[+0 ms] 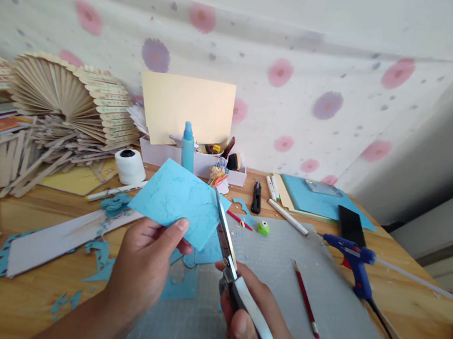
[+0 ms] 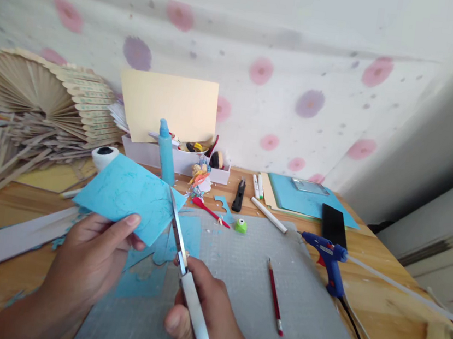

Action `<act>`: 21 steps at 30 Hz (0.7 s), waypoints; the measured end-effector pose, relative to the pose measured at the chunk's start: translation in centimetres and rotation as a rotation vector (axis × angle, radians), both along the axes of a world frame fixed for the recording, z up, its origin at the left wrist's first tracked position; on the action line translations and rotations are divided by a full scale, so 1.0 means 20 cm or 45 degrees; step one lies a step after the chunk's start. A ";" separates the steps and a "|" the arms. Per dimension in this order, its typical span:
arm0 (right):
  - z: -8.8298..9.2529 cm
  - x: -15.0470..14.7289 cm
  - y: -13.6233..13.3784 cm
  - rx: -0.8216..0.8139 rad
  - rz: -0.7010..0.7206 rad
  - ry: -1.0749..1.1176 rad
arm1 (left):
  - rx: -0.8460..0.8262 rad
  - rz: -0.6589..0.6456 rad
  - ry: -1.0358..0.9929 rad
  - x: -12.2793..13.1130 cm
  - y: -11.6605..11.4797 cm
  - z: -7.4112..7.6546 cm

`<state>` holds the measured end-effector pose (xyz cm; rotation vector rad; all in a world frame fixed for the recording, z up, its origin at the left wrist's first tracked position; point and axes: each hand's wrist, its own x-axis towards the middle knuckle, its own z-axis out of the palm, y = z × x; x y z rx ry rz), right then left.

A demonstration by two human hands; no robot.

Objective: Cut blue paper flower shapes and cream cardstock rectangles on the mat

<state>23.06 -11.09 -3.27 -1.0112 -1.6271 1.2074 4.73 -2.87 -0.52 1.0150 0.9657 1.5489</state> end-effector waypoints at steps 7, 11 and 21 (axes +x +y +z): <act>0.02 -0.01 0.04 -0.043 0.041 0.088 | 0.009 -0.013 -0.046 0.00 0.00 0.03; 0.06 0.00 0.05 -0.035 0.063 0.066 | 0.043 -0.023 -0.039 0.00 0.01 0.05; 0.08 0.09 0.06 0.003 0.087 -0.084 | 0.018 0.003 -0.009 -0.04 0.05 0.09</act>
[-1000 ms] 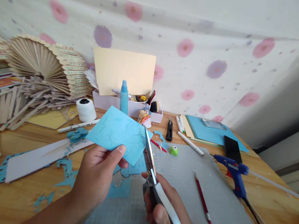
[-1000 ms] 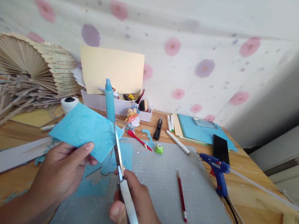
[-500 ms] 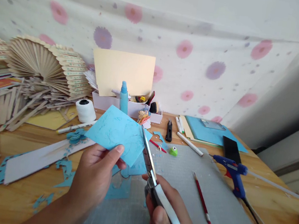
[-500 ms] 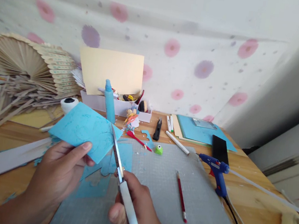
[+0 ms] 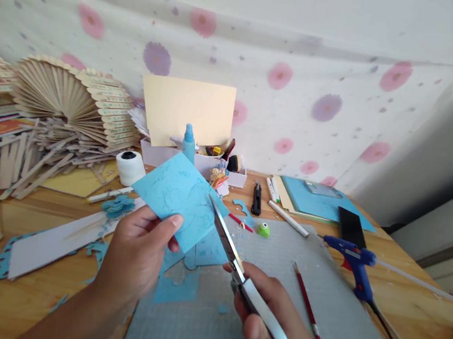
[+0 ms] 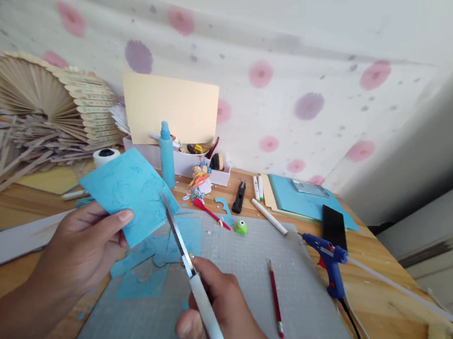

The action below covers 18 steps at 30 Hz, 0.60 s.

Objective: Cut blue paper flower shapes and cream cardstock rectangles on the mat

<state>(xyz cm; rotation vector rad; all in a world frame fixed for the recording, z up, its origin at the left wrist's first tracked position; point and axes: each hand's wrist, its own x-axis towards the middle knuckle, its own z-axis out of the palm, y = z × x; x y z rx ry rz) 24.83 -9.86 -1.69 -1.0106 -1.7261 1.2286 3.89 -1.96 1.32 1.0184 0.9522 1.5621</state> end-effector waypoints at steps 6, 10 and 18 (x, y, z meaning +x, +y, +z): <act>0.08 0.04 0.02 -0.070 0.122 -0.026 | 0.019 -0.108 0.097 -0.07 0.05 -0.02; 0.13 0.05 0.04 -0.076 0.160 -0.037 | 0.091 -0.179 0.223 -0.13 0.09 -0.02; 0.12 0.07 0.05 -0.075 0.197 -0.088 | 0.160 -0.283 0.363 -0.18 0.11 0.03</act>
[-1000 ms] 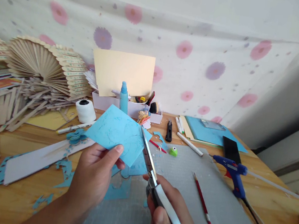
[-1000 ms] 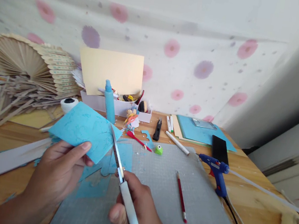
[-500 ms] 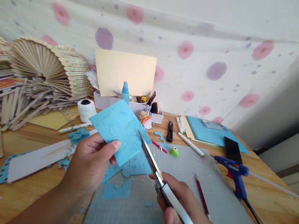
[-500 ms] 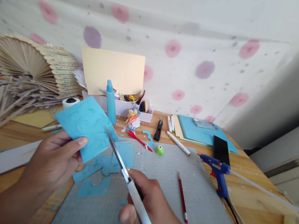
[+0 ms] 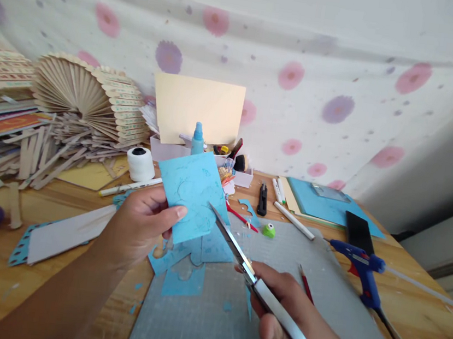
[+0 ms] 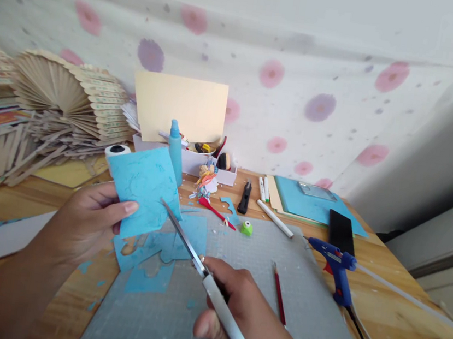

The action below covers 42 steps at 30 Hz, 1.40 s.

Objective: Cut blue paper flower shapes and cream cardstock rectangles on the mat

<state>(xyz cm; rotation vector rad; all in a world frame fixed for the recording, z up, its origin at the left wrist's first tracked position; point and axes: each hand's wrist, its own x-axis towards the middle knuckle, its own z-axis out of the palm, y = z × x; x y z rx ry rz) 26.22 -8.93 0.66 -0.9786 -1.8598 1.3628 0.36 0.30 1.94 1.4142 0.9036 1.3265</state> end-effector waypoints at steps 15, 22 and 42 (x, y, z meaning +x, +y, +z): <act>-0.09 0.01 -0.01 0.100 -0.091 -0.012 | -0.226 -0.022 -0.161 0.04 -0.02 0.00; -0.15 0.03 -0.02 0.081 -0.059 -0.039 | -0.183 -0.116 -0.075 0.02 -0.01 -0.01; -0.13 0.01 -0.03 0.096 -0.104 -0.033 | -0.152 -0.124 0.026 0.03 -0.01 -0.03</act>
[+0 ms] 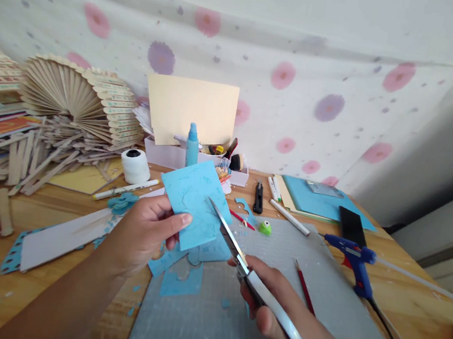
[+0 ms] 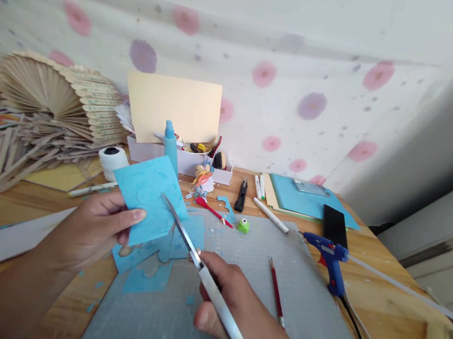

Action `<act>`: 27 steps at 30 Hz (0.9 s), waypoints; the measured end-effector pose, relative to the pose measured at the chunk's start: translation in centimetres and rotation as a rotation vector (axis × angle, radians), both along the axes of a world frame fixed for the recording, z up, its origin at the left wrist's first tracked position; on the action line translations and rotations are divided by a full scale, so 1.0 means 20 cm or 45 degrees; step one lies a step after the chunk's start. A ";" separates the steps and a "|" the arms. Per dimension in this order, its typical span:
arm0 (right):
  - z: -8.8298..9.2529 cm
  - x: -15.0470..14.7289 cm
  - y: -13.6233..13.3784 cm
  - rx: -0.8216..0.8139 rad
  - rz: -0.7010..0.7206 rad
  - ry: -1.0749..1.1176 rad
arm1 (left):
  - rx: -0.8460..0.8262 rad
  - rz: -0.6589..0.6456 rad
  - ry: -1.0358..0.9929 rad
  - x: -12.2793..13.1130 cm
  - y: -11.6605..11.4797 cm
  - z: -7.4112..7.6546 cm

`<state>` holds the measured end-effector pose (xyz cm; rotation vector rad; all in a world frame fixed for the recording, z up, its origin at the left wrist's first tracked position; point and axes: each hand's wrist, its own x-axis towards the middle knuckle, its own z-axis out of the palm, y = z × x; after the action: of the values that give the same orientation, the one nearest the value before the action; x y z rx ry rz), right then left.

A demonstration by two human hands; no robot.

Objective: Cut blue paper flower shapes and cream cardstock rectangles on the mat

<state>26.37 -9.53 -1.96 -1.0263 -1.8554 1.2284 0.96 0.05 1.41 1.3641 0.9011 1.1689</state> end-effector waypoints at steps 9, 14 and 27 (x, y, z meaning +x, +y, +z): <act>-0.09 -0.06 0.02 -0.085 0.011 0.200 | -0.103 0.063 -0.101 0.07 -0.04 0.00; -0.09 -0.08 0.02 -0.092 0.020 0.242 | -0.125 0.079 -0.119 0.08 -0.06 -0.02; -0.08 -0.06 0.04 0.029 0.086 0.190 | -0.239 0.060 -0.266 0.18 -0.15 -0.04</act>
<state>25.17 -8.64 -3.66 -0.8421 -1.7965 1.2838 4.49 -2.87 0.51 1.0544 0.8721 1.2059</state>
